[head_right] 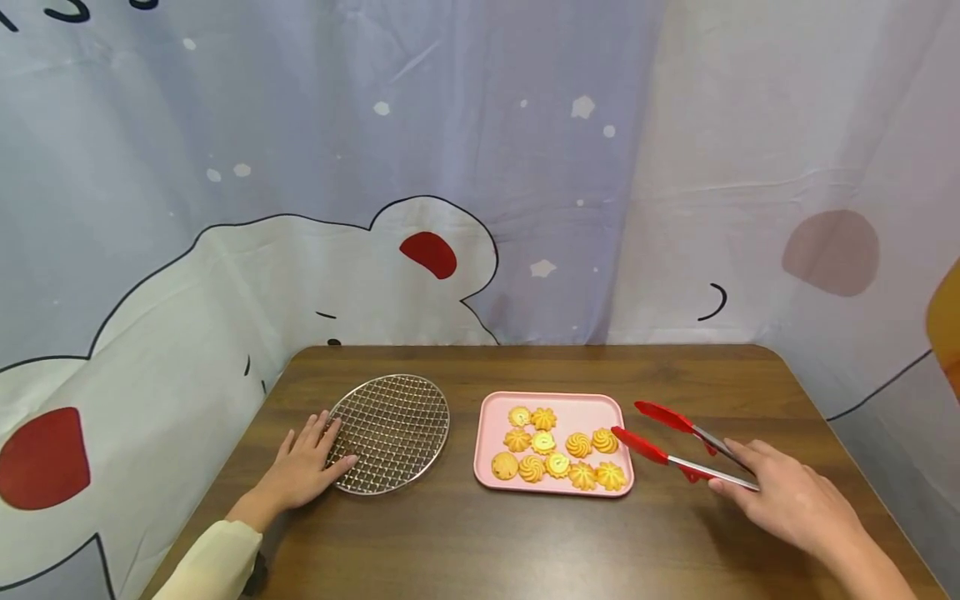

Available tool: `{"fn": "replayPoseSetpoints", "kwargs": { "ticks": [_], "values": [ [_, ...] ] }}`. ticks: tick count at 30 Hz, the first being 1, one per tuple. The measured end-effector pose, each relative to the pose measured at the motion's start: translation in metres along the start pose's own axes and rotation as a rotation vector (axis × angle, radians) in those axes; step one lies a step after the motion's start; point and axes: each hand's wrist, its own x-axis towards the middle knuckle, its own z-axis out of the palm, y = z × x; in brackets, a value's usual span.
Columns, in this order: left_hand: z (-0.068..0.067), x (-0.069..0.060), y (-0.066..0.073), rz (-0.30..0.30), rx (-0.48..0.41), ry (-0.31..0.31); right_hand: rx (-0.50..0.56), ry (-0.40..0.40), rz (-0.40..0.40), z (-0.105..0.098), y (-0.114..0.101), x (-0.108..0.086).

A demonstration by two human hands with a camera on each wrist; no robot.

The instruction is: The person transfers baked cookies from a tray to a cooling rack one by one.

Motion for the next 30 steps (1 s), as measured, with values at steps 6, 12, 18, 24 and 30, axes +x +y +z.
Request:
{"fn": "replayPoseSetpoints", "kwargs": {
  "ticks": [6, 12, 18, 24, 30],
  "values": [
    [0.004, 0.002, -0.001, 0.001, 0.022, -0.014, -0.031, 0.005, -0.047, 0.001, -0.006, 0.0],
    [-0.003, 0.001, 0.008, -0.006, 0.011, -0.023, -0.055, 0.015, -0.09, 0.002, -0.012, 0.001],
    [-0.006, -0.001, 0.012, -0.009, 0.023, -0.035, -0.077, 0.03, -0.118, 0.0, -0.018, 0.003],
    [-0.007, 0.0, 0.011, -0.004, 0.028, -0.032, -0.096, 0.024, -0.148, -0.007, -0.024, 0.008],
    [-0.007, 0.001, 0.01, 0.001, 0.022, -0.03, -0.153, -0.012, -0.19, -0.017, -0.031, 0.019]
  ]
}}
